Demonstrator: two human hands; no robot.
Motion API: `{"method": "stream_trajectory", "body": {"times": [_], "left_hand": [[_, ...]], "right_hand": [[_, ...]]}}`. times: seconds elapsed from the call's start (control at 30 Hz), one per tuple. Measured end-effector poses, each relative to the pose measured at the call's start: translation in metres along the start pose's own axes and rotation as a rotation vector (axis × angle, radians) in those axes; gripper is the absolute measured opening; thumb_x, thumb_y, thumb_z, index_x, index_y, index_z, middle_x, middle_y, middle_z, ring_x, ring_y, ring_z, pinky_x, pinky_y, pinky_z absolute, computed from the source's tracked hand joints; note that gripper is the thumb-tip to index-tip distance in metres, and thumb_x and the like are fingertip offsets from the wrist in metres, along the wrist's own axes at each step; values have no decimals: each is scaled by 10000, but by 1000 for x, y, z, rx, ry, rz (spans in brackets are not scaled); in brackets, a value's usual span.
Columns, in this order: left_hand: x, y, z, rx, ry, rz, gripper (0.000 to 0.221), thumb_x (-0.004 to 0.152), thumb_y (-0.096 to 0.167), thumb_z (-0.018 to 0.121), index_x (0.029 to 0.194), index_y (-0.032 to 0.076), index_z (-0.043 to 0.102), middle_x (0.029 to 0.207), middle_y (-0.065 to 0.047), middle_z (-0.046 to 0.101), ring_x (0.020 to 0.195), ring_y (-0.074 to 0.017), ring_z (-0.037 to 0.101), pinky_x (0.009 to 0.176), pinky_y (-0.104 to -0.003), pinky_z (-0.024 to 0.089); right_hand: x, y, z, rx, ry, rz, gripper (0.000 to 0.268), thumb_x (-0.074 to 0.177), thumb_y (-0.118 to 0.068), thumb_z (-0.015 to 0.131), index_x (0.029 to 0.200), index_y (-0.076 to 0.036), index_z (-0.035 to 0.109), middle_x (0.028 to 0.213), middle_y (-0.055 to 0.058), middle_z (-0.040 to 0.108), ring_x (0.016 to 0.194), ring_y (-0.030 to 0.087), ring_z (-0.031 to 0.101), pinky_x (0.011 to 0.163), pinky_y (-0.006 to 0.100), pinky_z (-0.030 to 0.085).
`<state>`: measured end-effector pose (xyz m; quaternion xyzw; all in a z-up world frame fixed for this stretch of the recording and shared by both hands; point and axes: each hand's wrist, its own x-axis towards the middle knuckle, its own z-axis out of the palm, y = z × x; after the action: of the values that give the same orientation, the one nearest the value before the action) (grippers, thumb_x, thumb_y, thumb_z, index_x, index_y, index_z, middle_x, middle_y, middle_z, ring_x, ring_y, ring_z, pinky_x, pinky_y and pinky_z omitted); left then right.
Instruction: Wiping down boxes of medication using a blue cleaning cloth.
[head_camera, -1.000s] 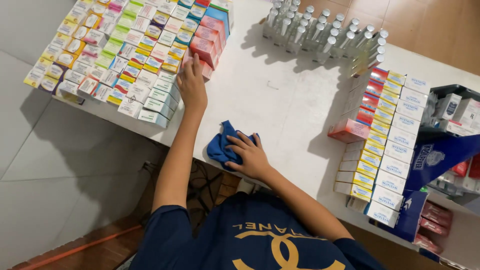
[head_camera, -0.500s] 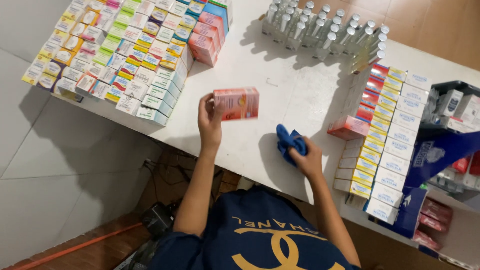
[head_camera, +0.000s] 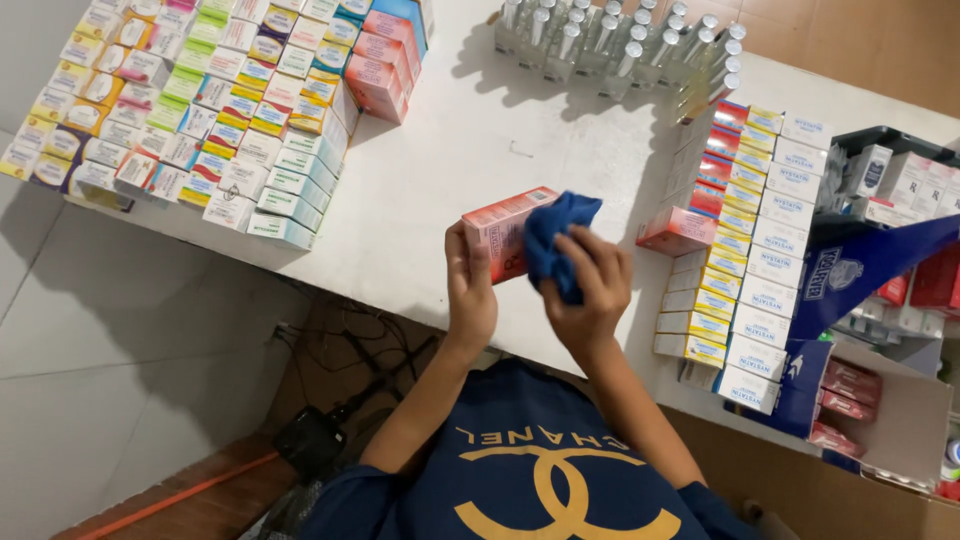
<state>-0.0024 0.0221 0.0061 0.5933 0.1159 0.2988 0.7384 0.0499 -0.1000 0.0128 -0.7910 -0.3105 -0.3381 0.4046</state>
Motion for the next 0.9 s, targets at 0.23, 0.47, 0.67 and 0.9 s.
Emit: {"method": "stream_trajectory", "body": {"times": [0.23,0.47,0.67,0.9], "left_hand": [[-8,-16,2,71,-121,125,365,1088,336,360,1267,28,439,1012,-73,482,921,-185,537,690,-326,547],[-3,5,-2,368,-204,263,535,1063,396,470,1448,27,436,1138,-123,508,1004,-273,596,810,-426,557],[9,18,-3,520,-347,459,532,1032,331,542,1480,51,476,1193,-131,551,1076,-339,594,959,-454,504],[9,13,-20,334,-496,422,551,970,409,599,1440,123,571,1272,-82,423,1146,-265,509,1048,-430,477]], "right_hand": [[11,-3,-11,128,-53,-15,398,674,-44,789,1052,-166,816,1123,71,733,956,302,637,931,424,513],[19,7,-32,145,-17,140,345,778,-29,761,1120,-57,730,1204,156,690,1017,368,629,951,453,472],[28,8,-41,316,-233,243,281,797,-130,796,1073,-90,764,1121,117,731,998,319,661,955,417,483],[1,52,-38,626,-318,649,241,947,-289,657,1076,-89,695,1066,57,685,996,167,537,949,416,458]]}}
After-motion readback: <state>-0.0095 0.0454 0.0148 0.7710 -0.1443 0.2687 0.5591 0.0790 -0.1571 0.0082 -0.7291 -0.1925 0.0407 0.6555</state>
